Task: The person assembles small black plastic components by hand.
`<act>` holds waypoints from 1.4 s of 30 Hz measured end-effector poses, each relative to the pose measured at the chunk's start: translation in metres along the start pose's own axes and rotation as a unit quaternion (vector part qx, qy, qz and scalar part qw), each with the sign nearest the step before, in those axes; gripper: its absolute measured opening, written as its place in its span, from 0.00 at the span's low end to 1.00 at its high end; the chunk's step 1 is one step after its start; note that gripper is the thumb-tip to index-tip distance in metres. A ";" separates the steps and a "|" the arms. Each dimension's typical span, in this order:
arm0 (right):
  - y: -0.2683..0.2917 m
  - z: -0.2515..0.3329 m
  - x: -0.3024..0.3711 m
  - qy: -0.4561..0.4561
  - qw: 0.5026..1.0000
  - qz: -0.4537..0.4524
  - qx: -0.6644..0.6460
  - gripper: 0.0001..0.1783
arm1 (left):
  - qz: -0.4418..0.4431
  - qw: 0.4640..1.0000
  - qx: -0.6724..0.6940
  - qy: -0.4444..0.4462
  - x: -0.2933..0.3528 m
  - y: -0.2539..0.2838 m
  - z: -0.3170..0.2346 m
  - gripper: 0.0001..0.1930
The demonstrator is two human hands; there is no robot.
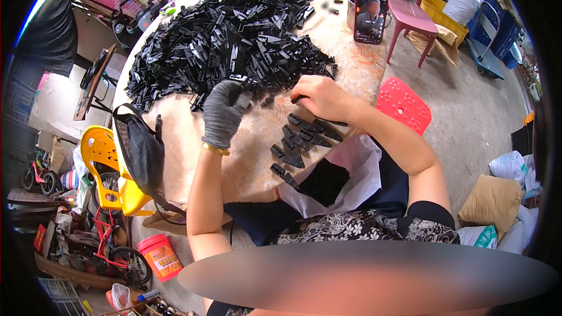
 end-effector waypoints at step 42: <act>-0.009 0.004 -0.004 0.017 0.999 0.033 0.009 0.08 | 0.215 0.921 -0.310 -0.093 0.032 -0.042 -0.016 0.10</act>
Point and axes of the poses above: each hand's wrist, its own x-axis away from the middle knuckle, its own y-axis out of the back of the hand, z = x × y, the point moved 5 cm from there along -x, towards the middle knuckle, and after that the axes turned 4 degrees about -y, right-handed, at the moved point
